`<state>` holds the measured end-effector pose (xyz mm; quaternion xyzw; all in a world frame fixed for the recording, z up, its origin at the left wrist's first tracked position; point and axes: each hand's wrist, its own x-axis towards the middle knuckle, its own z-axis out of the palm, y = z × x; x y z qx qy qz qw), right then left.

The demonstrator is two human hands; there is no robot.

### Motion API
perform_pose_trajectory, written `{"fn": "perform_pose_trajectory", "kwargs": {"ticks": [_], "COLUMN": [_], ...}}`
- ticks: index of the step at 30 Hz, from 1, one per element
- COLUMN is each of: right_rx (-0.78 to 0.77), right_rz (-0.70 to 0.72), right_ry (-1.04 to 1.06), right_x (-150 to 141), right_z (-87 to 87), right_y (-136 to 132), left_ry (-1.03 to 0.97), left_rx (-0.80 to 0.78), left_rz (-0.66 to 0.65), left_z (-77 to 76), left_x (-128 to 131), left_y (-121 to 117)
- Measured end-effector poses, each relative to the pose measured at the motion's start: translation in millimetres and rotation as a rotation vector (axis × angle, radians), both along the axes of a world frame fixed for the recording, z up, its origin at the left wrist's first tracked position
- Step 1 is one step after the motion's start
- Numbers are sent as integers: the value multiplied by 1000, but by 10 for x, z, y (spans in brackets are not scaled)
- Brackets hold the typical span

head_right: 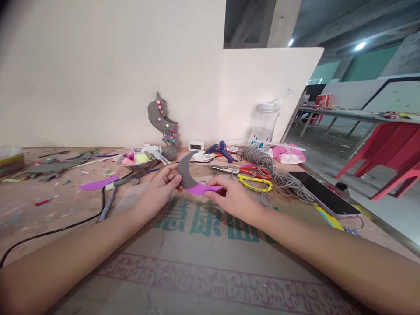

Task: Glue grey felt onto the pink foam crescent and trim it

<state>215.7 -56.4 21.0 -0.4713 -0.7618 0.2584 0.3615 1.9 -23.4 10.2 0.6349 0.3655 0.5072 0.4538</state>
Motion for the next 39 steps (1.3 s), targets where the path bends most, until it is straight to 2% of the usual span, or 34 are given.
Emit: {"fn": "perform_pose_trajectory", "kwargs": {"ticks": [5,8,11,15,18,21,23,27,30,34,39], "right_rx": [116,219,337,412,376,302,199,21,-3,-17,-76], "right_rz": [-55,-58,21,185,190,10,-56,42,91,92,-20], "right_ry": [-61,-167,-329,-435,-389,-296,-234,-216,-282,-290,-315], "right_x": [-30,-27,-33,-32,-18,-9,-14,-44,-45,26,237], "right_z": [-18,-41,-65,-70,-41,-2,17,5,-39,-52,167], "right_y": [-47,-61,-79,-120,-135,-101,-62,-17,-10,64,259], "left_ry": [212,330,357,441,363,314,330,303,286,314,345], "left_rx": [51,46,30,-116,-155,-143,-120,-70,-40,-14,-30], "left_rz": [57,53,50,159,121,113,122,99,96,153,209], "left_z": [12,26,24,-19,-71,-106,-106,-80,-79,-93,-28], "left_x": [14,20,12,-21,-39,-45,-44,-30,-24,-26,-15], "left_y": [-116,-161,-154,-82,-19,13,12,-9,-10,-7,-42]}}
